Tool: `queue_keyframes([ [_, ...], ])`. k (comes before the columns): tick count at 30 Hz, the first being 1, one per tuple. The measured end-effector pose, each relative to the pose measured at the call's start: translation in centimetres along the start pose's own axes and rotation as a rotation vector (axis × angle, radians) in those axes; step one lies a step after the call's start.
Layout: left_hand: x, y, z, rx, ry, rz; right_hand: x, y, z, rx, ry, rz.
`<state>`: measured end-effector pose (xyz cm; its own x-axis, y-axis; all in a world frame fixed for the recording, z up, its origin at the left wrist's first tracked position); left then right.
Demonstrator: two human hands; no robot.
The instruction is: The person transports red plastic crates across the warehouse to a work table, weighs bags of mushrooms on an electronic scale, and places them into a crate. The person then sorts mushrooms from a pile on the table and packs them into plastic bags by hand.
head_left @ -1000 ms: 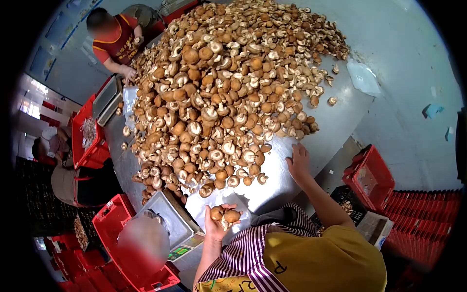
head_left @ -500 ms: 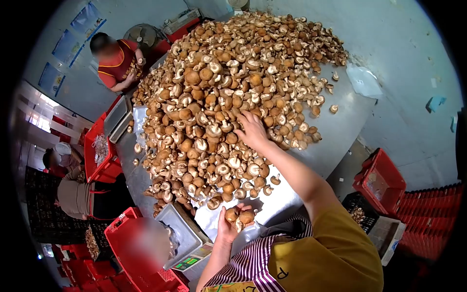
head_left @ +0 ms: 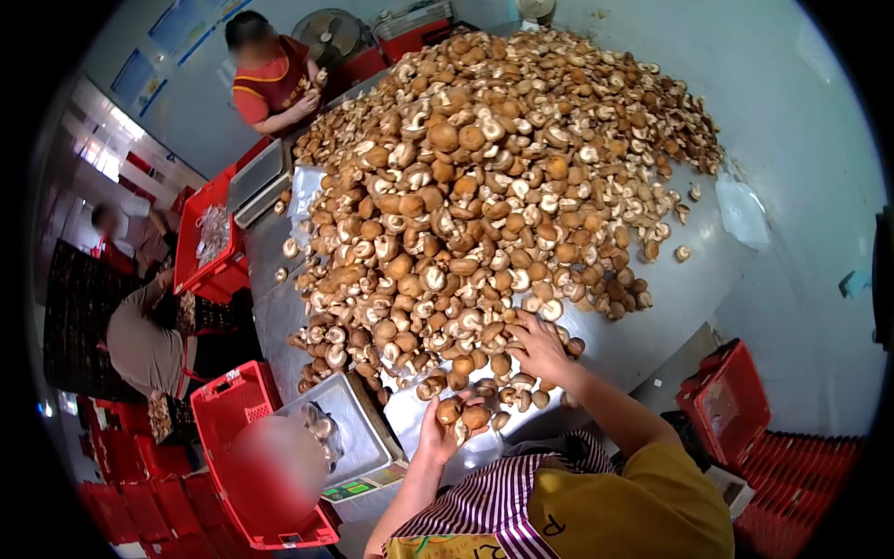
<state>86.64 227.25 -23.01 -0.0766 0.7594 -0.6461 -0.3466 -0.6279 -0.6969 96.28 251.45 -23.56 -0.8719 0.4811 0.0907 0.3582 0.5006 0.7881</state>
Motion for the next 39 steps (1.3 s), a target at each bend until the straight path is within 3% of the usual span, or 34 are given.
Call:
queue_keyframes([
  [3,-0.1,-0.3,0.7,0.036,-0.022,0.103,1.7,1.4,-0.2,-0.071,0.012,-0.019],
  [5,-0.3,0.1,1.0,0.022,-0.028,0.132,4.6,3.4,2.4,0.058,0.066,0.215],
  [6,-0.4,1.0,0.9,-0.014,-0.030,0.106,6.4,6.4,2.3,0.103,-0.047,0.330],
  [7,-0.5,1.4,0.9,-0.050,-0.033,0.082,8.1,7.6,4.7,0.026,-0.154,0.448],
  [10,-1.1,1.8,0.5,-0.076,-0.022,0.109,12.6,12.9,9.1,-0.337,-0.147,0.692],
  [11,-1.1,1.9,0.3,-0.087,-0.013,0.093,13.9,13.3,11.0,-0.303,-0.258,0.689],
  [13,-1.0,1.6,0.1,-0.070,-0.020,0.071,15.3,13.5,13.0,-0.460,-0.303,0.561],
  [16,-0.4,1.3,-0.8,-0.083,0.045,0.050,16.1,12.8,15.6,-0.391,-0.297,0.387],
  [17,-0.2,1.3,-0.8,-0.091,0.023,0.050,16.5,11.8,18.7,-0.414,-0.310,0.493],
  [19,-0.1,1.0,-0.9,-0.055,0.044,0.019,16.0,12.8,16.9,-0.265,-0.323,0.667],
  [20,0.0,1.0,-0.8,-0.065,0.031,0.019,15.6,13.0,15.9,-0.263,-0.307,0.661],
  [22,0.0,0.4,-0.8,-0.051,0.038,-0.026,13.6,13.0,14.1,0.260,-0.357,0.652],
  [24,-0.2,-1.0,-0.3,-0.043,0.048,-0.082,11.5,13.2,9.9,0.425,-0.170,0.562],
  [26,0.2,-2.8,0.5,-0.034,0.074,-0.227,9.8,10.3,7.6,0.487,-0.075,0.347],
  [28,0.9,-4.6,1.1,-0.010,0.059,-0.267,7.1,10.5,-0.7,0.665,-0.246,0.029],
  [29,1.2,-5.6,1.5,0.012,0.039,-0.308,5.7,8.9,-2.5,0.795,-0.113,-0.049],
  [30,1.3,-6.5,1.8,0.005,0.036,-0.330,4.5,7.5,-3.5,0.621,-0.031,-0.176],
  [31,1.2,-7.9,2.3,-0.018,0.032,-0.374,3.5,6.6,-4.9,0.396,0.172,-0.191],
  [33,2.0,-7.4,2.2,-0.074,0.025,-0.317,2.3,6.4,-8.2,0.219,0.353,-0.196],
  [34,2.3,-6.2,2.1,-0.083,0.014,-0.113,2.0,6.1,-9.1,0.244,0.370,-0.212],
  [35,2.3,-5.7,1.9,-0.102,0.013,-0.096,2.0,5.8,-9.7,0.267,0.387,-0.228],
  [39,2.0,-5.3,2.2,-0.045,0.003,-0.249,7.7,6.2,-8.0,0.281,0.311,-0.085],
])
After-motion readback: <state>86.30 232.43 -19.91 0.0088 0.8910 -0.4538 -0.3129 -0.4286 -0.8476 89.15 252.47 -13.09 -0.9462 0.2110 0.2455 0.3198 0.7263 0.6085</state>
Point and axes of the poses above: each hand's wrist, its own x-axis towards the middle knuckle, its own y-axis out of the back of the hand, z = x × y, the point moved 4 cm from there along x, towards the middle knuckle, and after that the axes turned 5 degrees about y, right-handed, at the moved point
